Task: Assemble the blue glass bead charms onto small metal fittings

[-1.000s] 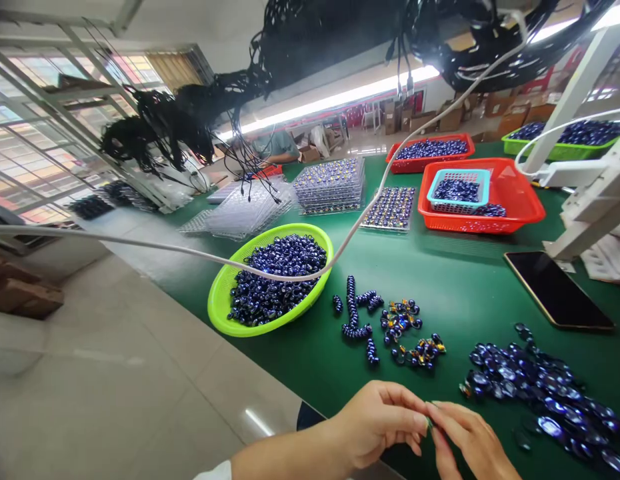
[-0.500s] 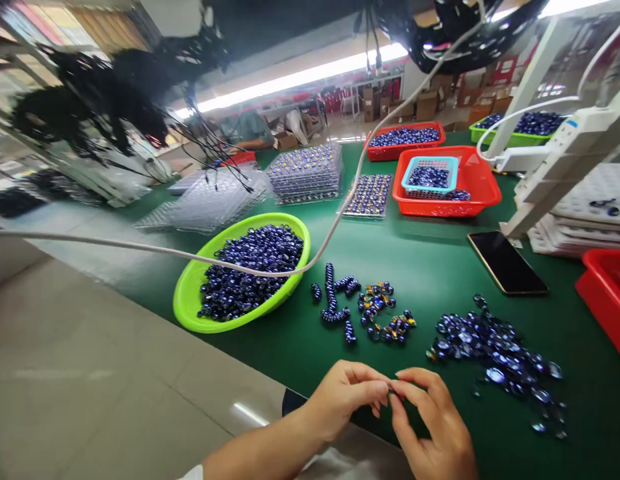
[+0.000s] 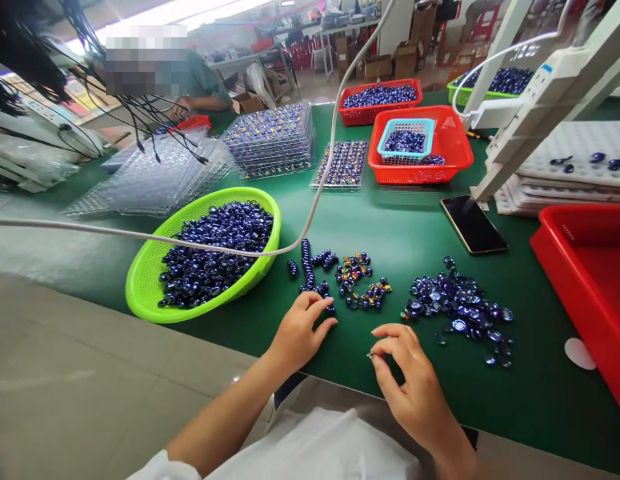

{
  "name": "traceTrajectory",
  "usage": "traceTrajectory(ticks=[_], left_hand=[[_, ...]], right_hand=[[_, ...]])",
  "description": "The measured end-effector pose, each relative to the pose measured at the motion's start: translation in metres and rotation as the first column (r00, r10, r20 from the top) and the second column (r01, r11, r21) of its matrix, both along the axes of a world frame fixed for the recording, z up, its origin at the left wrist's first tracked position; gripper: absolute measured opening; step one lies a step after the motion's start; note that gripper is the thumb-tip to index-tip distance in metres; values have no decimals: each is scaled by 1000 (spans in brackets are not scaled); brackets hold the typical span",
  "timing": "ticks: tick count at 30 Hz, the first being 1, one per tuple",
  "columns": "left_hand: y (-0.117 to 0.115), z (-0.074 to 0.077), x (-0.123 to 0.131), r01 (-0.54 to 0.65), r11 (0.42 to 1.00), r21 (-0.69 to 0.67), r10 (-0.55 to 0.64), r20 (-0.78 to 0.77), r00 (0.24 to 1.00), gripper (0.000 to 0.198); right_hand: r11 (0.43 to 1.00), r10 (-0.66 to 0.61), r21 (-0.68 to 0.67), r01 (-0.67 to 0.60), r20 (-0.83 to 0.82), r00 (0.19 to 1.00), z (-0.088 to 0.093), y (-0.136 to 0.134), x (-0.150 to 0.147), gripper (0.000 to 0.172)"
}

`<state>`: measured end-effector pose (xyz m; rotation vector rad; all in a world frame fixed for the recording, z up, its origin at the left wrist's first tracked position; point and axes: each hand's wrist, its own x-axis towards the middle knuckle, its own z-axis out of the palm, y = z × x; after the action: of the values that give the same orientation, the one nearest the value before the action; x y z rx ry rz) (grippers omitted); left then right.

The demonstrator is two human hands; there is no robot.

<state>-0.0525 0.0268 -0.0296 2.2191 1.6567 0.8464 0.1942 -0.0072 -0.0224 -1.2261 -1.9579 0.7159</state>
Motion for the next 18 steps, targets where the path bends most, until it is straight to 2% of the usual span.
traceTrajectory(ticks=[3,8,15,18], left_hand=[[9,1,1,63,998,-22,-65,-122,990,23],[11,5,1,101,994,-42,-107,-184,977,19],[14,-1,-3,102,991,81,-100,-30,995,16],[13,0,-5,63,989,132,-73,73,995,15]], right_hand=[[1000,12,7,-12,-25,1000,1,0,-10,8],[1000,-3,4,3,-59,998,0,1,-15,9],[998,3,-61,-8,-85,996,0,-1,-12,9],[998,-3,-66,-3,-87,996,1,-2,-12,9]])
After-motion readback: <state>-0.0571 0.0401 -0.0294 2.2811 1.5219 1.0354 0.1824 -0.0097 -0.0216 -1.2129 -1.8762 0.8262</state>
